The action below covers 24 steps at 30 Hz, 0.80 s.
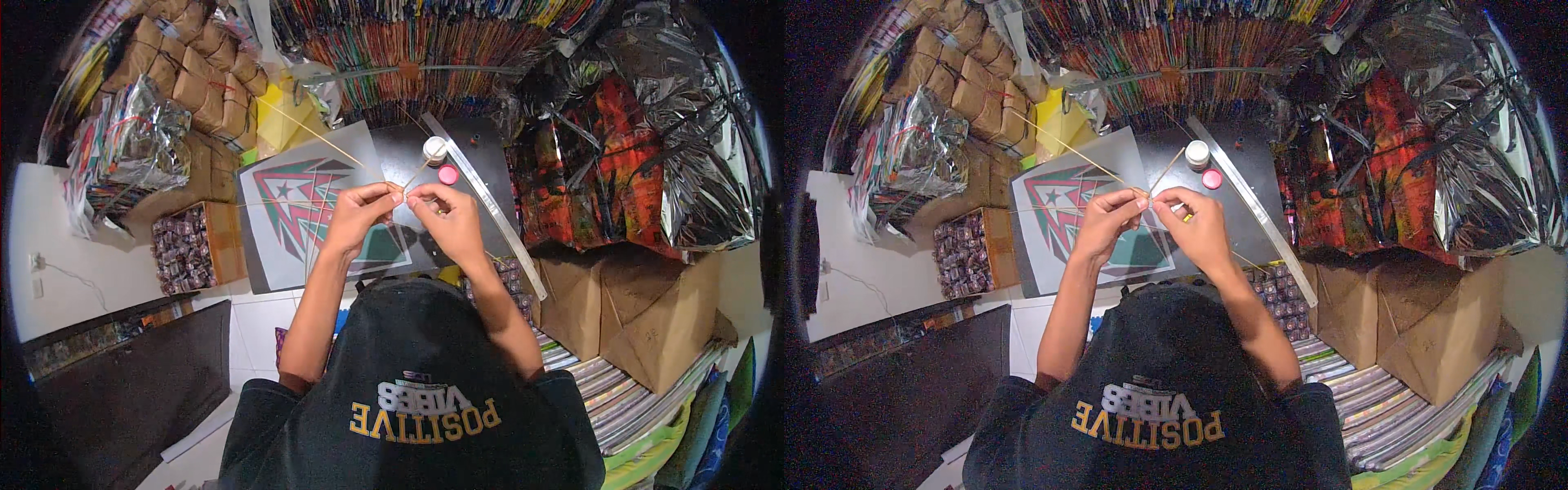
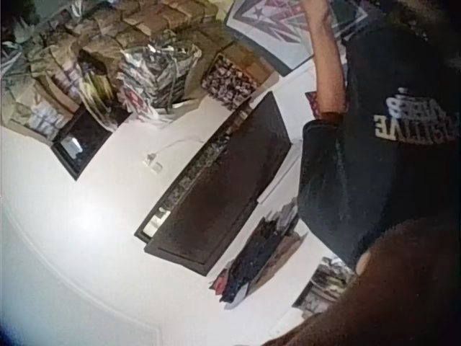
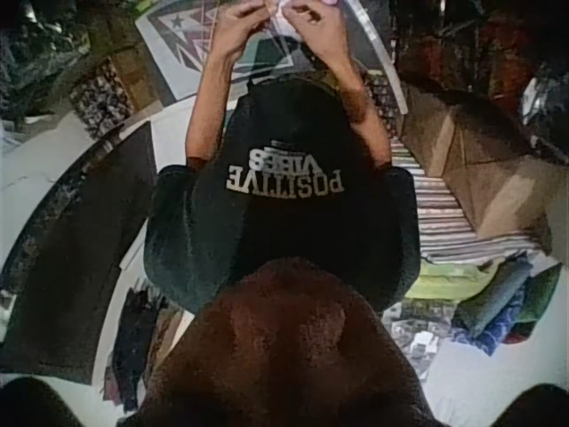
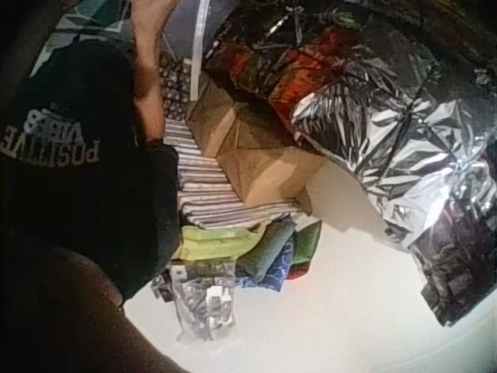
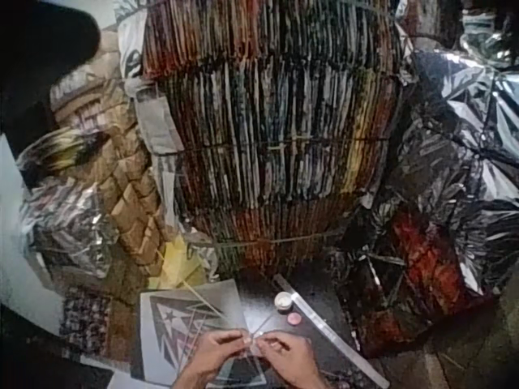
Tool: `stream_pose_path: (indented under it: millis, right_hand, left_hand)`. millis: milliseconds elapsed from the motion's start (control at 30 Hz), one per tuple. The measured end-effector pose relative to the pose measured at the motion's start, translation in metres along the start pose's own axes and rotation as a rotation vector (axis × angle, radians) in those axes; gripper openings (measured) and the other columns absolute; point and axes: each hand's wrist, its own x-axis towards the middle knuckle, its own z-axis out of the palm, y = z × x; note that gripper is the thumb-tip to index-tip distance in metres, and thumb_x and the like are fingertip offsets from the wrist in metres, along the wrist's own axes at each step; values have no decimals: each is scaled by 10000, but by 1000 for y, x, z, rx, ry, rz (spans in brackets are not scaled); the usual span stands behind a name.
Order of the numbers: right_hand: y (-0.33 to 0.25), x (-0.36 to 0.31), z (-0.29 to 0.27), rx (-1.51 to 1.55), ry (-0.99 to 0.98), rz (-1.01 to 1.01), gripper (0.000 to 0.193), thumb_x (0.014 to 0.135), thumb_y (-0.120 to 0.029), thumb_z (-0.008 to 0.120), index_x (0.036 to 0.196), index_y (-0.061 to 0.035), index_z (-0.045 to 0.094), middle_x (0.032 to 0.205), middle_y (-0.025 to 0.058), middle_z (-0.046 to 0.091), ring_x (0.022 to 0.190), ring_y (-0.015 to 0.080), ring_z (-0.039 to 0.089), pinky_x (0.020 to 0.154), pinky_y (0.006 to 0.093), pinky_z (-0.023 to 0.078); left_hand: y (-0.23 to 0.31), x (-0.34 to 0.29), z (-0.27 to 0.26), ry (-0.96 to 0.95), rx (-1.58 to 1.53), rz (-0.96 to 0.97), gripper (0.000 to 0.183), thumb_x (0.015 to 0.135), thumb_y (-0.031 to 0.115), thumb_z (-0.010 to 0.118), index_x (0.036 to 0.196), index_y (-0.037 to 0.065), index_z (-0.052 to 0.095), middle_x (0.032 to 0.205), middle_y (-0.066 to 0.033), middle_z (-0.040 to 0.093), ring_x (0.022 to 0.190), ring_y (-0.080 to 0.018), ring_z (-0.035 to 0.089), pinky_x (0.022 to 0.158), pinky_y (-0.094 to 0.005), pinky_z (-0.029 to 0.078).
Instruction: The person assembles a kite frame by hand, aligning and tying thin wooden sticks together with string. They repeatedly adjust the sticks to form a cross shape and secure the joints with knots. The process involves handling the sticks and string without visible tools.
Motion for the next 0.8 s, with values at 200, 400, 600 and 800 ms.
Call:
stream_pose_path:
  millis: [200,400,600,800]
  right_hand:
    - [0,0,2,13,-7,11,160,877,-138,732,965,-4,736,853,73,746,668,86,636,622,254,507]
    - [-2,1,-1,-3,-17,25,168,881,-140,731,983,-7,734,858,67,744,685,85,637,632,255,512]
    - [11,3,-4,74,-65,42,183,896,-158,726,996,-5,729,861,69,739,716,83,639,658,255,512]
    - [49,16,-38,11,6,25,164,901,-120,692,1011,-2,728,840,42,731,737,82,640,686,256,515]
  left_hand:
    - [2,-1,0,28,8,-1,164,883,132,751,984,3,750,806,6,675,672,-50,561,607,-215,472]
    - [4,0,1,11,25,8,167,880,133,754,987,5,751,813,7,676,677,-47,562,609,-213,472]
    - [7,0,4,7,36,4,157,885,158,749,952,17,729,797,20,640,640,-42,507,574,-205,376]
    - [3,-1,-18,59,34,35,144,889,136,733,963,12,735,762,26,626,640,-45,519,589,-209,417]
